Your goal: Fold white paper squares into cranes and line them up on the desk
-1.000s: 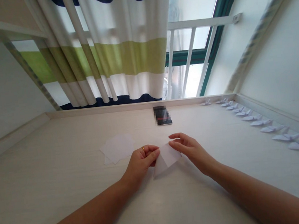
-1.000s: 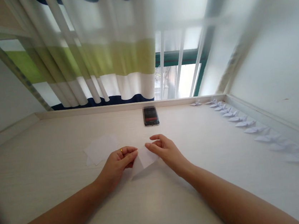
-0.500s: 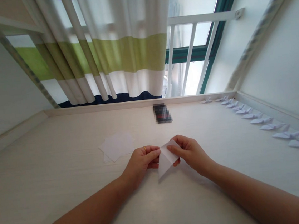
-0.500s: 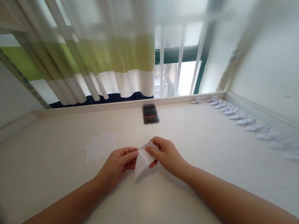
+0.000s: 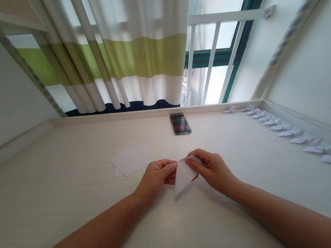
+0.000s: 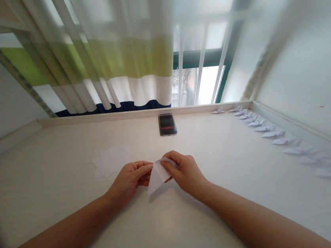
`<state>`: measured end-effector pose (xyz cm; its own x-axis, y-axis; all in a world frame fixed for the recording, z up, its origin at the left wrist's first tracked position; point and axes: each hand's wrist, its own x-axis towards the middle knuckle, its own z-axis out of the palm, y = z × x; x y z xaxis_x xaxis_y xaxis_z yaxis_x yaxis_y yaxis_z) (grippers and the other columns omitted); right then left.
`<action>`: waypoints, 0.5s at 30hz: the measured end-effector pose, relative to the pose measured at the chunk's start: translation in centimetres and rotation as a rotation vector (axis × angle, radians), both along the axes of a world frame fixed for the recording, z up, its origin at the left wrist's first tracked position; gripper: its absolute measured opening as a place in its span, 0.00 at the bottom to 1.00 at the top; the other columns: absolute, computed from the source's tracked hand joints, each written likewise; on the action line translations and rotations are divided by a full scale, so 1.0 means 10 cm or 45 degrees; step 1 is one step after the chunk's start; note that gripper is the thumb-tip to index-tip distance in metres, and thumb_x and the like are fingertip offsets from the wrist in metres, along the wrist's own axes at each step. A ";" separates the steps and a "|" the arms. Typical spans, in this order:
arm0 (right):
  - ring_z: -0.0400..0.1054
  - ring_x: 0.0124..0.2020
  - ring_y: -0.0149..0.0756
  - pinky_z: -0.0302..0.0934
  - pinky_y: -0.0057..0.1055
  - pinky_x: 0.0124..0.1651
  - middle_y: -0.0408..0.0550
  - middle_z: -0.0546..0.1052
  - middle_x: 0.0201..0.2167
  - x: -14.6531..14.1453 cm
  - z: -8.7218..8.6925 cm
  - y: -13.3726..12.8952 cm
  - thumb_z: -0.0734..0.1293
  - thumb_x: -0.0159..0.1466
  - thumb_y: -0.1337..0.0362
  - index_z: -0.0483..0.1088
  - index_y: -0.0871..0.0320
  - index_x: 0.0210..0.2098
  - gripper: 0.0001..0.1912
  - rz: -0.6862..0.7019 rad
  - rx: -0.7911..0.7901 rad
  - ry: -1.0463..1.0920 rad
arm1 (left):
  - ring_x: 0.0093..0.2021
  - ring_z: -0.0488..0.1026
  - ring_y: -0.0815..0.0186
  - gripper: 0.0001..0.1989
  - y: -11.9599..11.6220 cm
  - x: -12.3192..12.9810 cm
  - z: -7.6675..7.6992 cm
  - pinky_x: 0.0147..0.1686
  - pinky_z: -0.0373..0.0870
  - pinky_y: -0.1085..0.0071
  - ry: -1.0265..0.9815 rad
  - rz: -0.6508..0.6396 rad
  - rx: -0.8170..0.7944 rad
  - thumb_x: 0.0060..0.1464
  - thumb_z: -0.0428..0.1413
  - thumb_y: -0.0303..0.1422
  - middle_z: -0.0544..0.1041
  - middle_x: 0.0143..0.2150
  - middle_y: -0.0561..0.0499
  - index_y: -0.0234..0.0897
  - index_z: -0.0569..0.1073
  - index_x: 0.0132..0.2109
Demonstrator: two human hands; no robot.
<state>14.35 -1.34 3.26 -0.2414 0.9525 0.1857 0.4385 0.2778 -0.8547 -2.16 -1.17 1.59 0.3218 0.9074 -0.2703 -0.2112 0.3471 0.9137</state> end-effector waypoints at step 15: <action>0.68 0.33 0.33 0.62 0.28 0.35 0.46 0.75 0.33 0.00 0.01 0.01 0.61 0.56 0.69 0.71 0.57 0.37 0.11 0.226 0.178 -0.204 | 0.23 0.70 0.71 0.11 0.00 -0.01 -0.01 0.27 0.66 0.74 0.248 0.066 0.144 0.44 0.55 0.37 0.74 0.23 0.51 0.30 0.72 0.30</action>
<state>14.39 -1.29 3.33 -0.4392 0.8604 0.2584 0.4992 0.4729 -0.7261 -2.29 -1.16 1.45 0.2256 0.9494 -0.2186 -0.0420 0.2336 0.9714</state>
